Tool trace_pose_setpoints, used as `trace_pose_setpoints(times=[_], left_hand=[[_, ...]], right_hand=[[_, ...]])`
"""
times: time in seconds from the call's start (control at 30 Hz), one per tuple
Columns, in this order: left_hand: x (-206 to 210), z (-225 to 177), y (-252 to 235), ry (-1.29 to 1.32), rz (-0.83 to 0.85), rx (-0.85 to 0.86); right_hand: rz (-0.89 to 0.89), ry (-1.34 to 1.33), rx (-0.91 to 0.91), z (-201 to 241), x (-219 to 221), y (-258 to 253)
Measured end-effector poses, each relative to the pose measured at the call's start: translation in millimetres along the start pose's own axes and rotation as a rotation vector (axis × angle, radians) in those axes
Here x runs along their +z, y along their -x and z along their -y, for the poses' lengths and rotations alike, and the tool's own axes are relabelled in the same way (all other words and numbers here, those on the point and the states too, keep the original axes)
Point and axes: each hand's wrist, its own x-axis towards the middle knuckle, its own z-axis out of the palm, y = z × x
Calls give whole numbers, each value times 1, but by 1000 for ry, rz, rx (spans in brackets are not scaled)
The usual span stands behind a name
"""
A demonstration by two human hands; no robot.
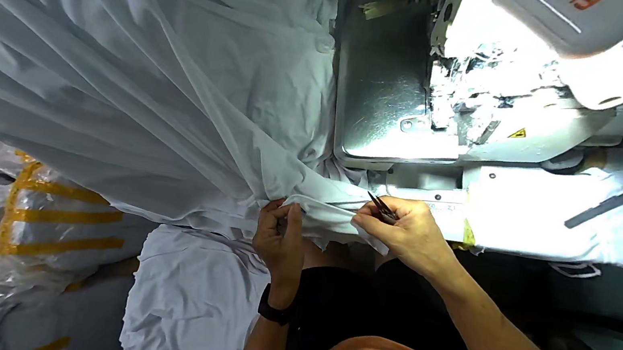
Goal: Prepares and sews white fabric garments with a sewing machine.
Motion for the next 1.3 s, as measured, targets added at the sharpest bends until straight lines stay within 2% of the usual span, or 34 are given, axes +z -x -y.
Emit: trace_pose_setpoints(times=[0.43,0.8,0.9,0.97,1.07,1.2,1.3], left_hand=[[-1,11,1,69,-9,9],[0,10,-2,45,9,-24],[0,7,-2,40,10,-18],[-1,-1,-6,7,30,60],[1,-25,-26,-73,82,311],[22,-59,-64,-90,241,606],[49,-84,-86,-128,401,742]], right_hand=[[8,64,-48,-5,2,1],[-53,251,20,-10,7,-4],[-6,272,32,-8,6,-5],[24,279,-29,-6,4,-3],[-11,192,-146,4,-2,3],[-150,-80,-153,23,-11,8],[-287,-170,-162,25,-19,9]])
